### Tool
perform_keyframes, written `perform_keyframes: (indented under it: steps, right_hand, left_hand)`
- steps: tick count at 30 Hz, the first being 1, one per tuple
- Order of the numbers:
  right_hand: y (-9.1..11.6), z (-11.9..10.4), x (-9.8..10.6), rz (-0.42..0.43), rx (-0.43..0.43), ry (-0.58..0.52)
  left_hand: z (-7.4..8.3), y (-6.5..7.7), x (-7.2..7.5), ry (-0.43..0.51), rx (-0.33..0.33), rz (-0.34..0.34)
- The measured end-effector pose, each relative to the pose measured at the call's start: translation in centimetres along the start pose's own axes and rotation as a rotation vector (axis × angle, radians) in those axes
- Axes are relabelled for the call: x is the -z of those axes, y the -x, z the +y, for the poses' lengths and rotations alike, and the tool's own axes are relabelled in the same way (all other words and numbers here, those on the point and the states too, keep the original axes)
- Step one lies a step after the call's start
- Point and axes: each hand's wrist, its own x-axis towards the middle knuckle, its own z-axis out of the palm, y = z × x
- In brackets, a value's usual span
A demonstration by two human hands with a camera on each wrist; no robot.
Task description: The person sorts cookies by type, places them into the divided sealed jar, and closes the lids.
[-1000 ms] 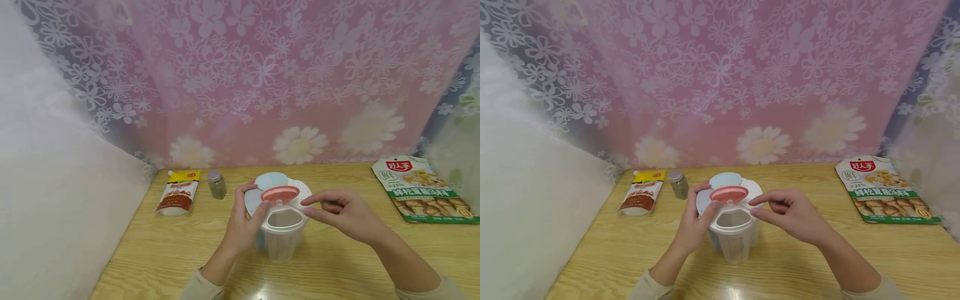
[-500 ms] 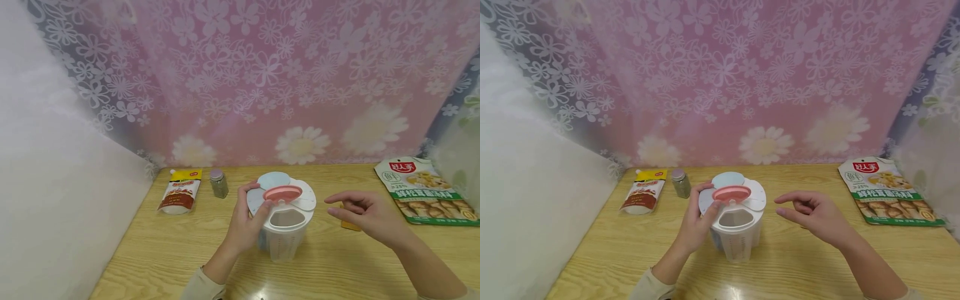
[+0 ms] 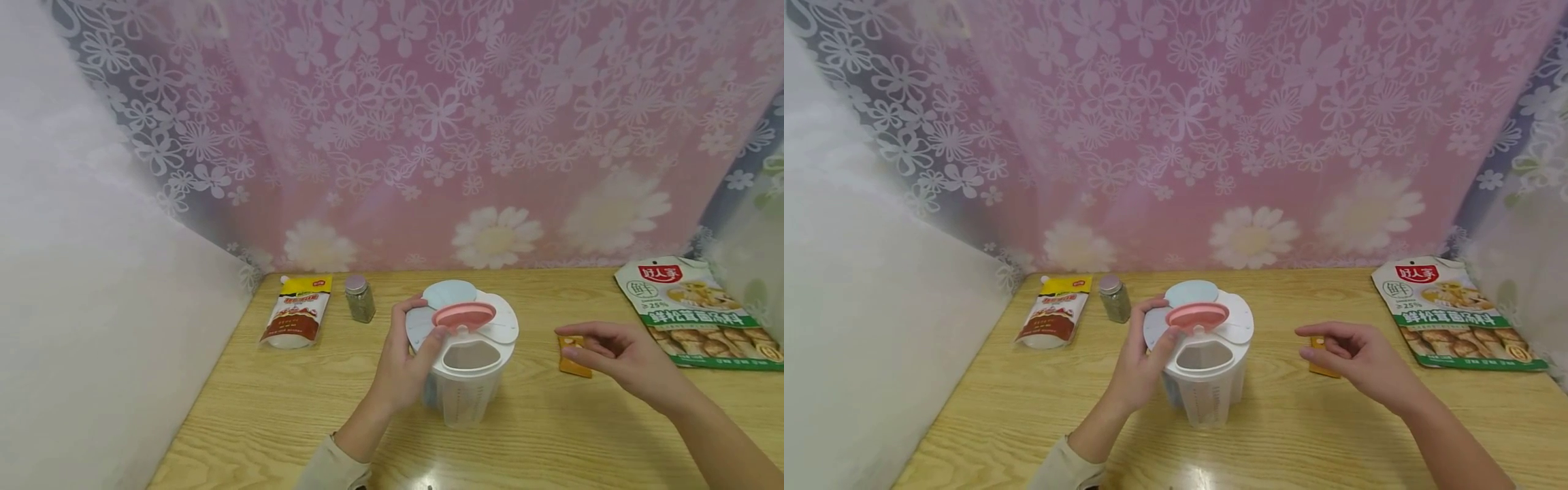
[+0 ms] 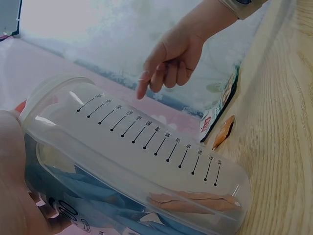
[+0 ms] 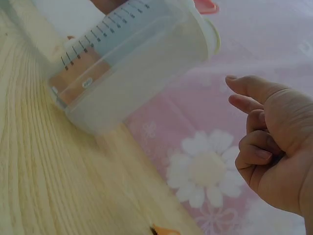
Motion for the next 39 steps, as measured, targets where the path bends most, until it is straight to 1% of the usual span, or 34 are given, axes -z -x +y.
perform_keyframes:
  steps: [7, 11, 16, 23, 25, 29, 33, 39]
  right_hand:
    - [0.6, 1.9, 0.7, -0.008, -0.118, 0.019]
    - [0.8, 3.1, 1.0, 0.013, -0.176, 0.029]
    - [0.9, 5.0, 1.3, 0.033, -0.246, 0.036]
    - [0.8, 7.8, 1.7, 0.053, -0.229, 0.079]
    - [0.8, 8.6, 1.8, 0.048, -0.237, 0.111]
    - [0.9, 9.8, 2.1, 0.046, -0.281, 0.180]
    - [0.9, 10.5, 2.2, 0.039, -0.293, 0.222]
    - [0.4, 10.9, 2.2, 0.009, -0.259, 0.320]
  left_hand:
    - [-0.1, 0.0, -0.1, 0.015, -0.001, -0.001]
    - [-0.1, 0.0, -0.1, 0.022, 0.001, -0.007]
    - [-0.2, 0.1, -0.2, 0.003, 0.007, -0.008]
    - [-0.2, -0.1, -0.2, -0.004, -0.008, -0.005]
    - [-0.2, 0.0, -0.2, -0.008, -0.006, -0.003]
    - [-0.2, 0.1, -0.2, -0.003, 0.010, -0.002]
    - [-0.2, 0.1, -0.2, 0.007, 0.004, 0.001]
    - [-0.3, -0.1, -0.1, 0.011, -0.021, 0.002]
